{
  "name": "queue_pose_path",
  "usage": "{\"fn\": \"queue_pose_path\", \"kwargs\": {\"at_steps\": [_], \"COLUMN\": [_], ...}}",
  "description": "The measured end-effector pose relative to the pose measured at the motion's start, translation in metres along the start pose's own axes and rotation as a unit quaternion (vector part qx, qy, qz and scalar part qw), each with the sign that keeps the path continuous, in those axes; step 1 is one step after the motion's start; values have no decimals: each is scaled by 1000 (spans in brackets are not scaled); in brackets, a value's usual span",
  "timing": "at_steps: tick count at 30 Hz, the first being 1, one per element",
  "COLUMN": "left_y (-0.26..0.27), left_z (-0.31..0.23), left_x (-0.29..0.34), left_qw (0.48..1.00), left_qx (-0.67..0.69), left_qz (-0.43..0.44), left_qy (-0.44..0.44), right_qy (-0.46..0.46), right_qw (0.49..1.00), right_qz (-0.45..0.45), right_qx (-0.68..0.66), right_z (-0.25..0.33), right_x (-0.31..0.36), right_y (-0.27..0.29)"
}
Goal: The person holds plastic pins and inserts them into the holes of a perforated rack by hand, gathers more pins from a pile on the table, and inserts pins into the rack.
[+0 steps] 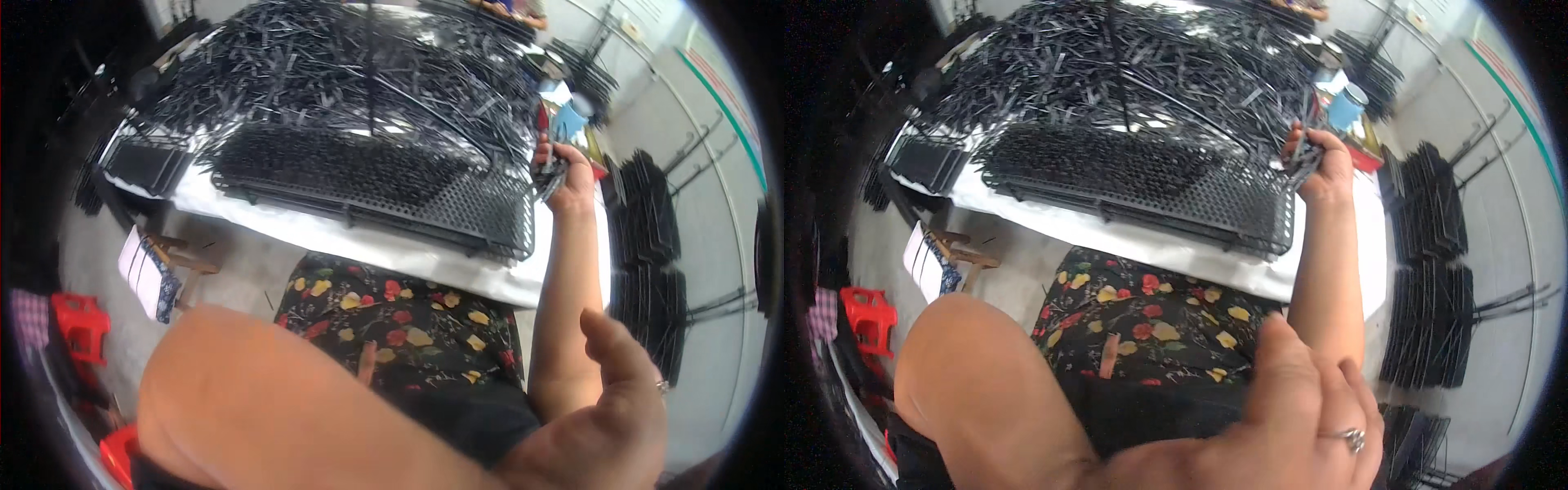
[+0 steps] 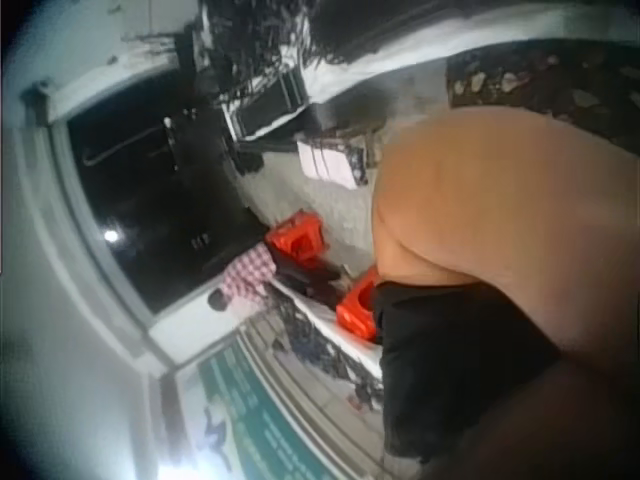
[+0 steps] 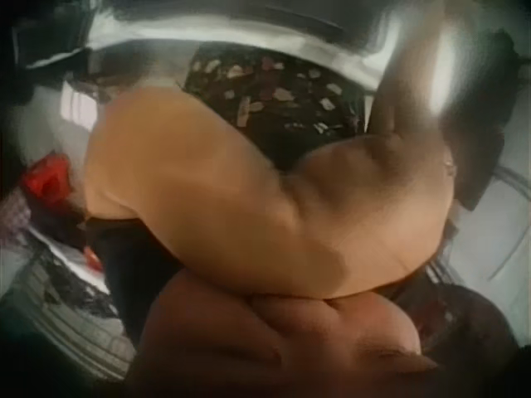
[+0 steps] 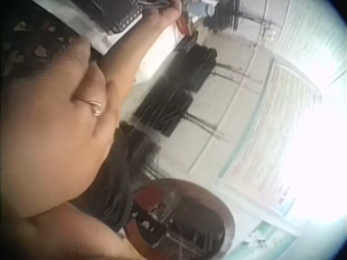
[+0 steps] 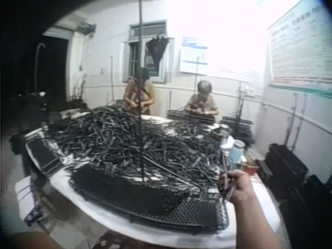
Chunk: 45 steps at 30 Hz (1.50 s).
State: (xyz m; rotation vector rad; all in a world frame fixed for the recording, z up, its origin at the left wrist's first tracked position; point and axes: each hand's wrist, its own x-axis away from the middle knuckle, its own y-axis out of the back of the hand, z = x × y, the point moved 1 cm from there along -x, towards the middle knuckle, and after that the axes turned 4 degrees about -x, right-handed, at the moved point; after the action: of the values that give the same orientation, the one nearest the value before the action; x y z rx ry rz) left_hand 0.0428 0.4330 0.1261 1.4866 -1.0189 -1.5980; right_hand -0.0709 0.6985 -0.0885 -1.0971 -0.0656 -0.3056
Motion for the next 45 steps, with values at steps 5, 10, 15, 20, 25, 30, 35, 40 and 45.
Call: {"fn": "queue_pose_path", "kwargs": {"at_steps": [5,10,15,20,25,30,35,40,45], "left_y": [-2,4,-27,-134,-180,-190,-204,-214,-203], "left_z": [-6,-57,-63,30,51,66,53,25,19], "left_x": [-9,44,105,190,205,185,171,161,175], "left_qw": [996,976,963,906,599,645,726,898,894], "left_qx": [10,-21,57,125,543,633,597,227,153], "left_qz": [-28,-32,-107,-244,-373,-262,-79,28,-144], "left_qy": [82,212,242,322,455,339,332,376,396], "right_qy": [-14,-18,28,-112,-259,-358,-395,-433,-362], "right_qw": [1000,998,987,979,938,895,887,863,883], "right_qz": [13,-15,36,136,210,252,240,257,231], "right_qx": [21,56,154,105,99,86,-1,46,191], "right_z": [-9,-35,-98,-164,-199,-209,-209,-203,-195], "right_x": [27,58,93,126,151,151,150,150,150], "right_y": [16,6,3,0,8,21,46,50,36]}}
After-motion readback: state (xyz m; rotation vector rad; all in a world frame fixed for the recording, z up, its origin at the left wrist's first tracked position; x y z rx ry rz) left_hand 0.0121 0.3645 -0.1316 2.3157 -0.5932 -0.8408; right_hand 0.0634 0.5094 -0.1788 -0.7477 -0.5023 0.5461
